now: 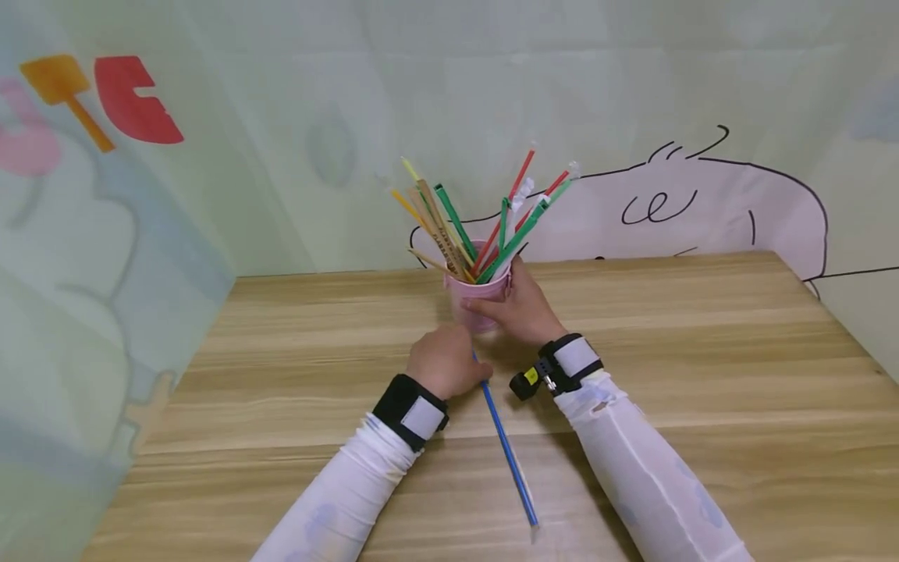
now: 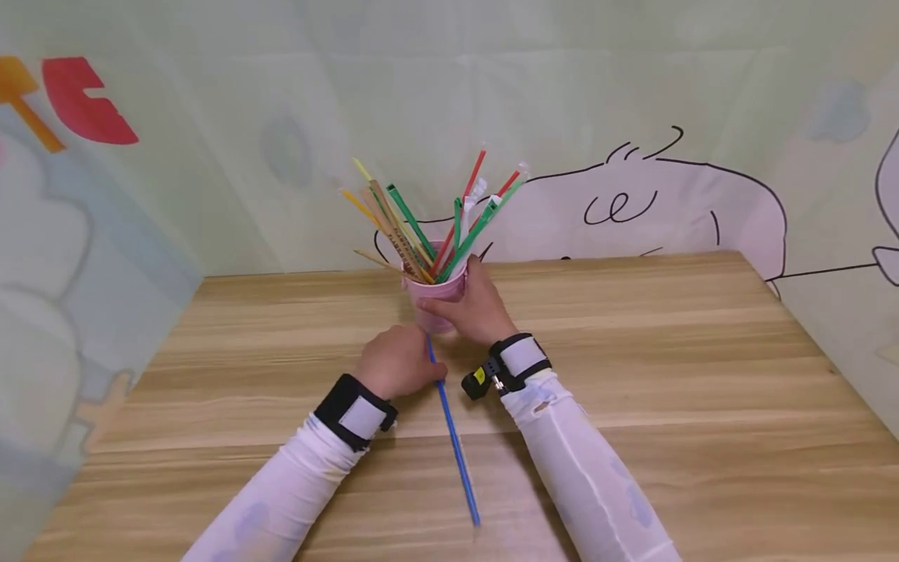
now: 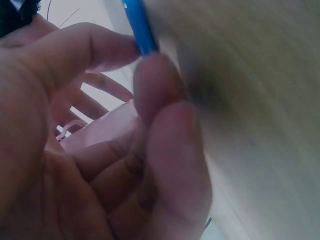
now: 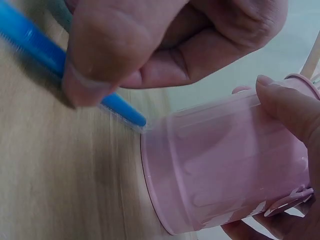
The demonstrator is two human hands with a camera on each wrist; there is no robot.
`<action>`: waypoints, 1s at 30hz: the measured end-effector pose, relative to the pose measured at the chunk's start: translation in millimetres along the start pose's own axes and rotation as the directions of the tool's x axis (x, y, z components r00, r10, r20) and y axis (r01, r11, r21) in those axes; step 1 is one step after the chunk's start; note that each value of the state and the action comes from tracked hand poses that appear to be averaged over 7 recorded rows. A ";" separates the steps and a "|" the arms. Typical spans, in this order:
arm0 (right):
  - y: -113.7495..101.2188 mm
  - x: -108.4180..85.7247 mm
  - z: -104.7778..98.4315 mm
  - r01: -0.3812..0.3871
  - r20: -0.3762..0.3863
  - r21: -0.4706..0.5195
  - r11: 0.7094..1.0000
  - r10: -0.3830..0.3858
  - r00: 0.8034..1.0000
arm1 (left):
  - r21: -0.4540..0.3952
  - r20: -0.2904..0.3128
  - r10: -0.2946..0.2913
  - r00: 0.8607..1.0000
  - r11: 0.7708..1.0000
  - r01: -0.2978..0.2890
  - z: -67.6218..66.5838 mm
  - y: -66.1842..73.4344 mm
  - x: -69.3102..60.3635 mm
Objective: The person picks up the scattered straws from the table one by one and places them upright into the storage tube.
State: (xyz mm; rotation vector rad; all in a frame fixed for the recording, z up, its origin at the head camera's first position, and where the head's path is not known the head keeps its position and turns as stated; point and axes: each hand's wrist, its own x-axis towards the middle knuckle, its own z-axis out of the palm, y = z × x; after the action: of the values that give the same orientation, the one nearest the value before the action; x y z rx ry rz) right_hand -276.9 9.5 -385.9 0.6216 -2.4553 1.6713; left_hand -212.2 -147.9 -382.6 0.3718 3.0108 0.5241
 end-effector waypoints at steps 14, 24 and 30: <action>-2.9 0.2 -1.2 -0.026 0.002 -0.023 0.999 0.026 1.000 | -0.011 -0.002 -0.022 1.000 1.000 0.022 -2.1 -4.0 3.1; -3.1 -0.3 -1.3 -0.028 -0.009 -0.007 1.000 0.028 1.000 | -0.025 0.058 -0.076 0.995 0.997 0.078 -17.3 -22.9 8.3; -1.9 0.1 -1.5 -0.024 -0.008 -0.016 1.000 0.024 1.000 | -0.103 0.116 -0.022 0.993 0.994 0.034 -47.8 -26.2 0.2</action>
State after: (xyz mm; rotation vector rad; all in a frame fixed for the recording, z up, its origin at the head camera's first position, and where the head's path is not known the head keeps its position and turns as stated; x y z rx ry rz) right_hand -276.5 10.3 -383.7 0.5856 -2.4781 1.6571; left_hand -223.2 -187.4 -346.6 0.3395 2.8598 0.6317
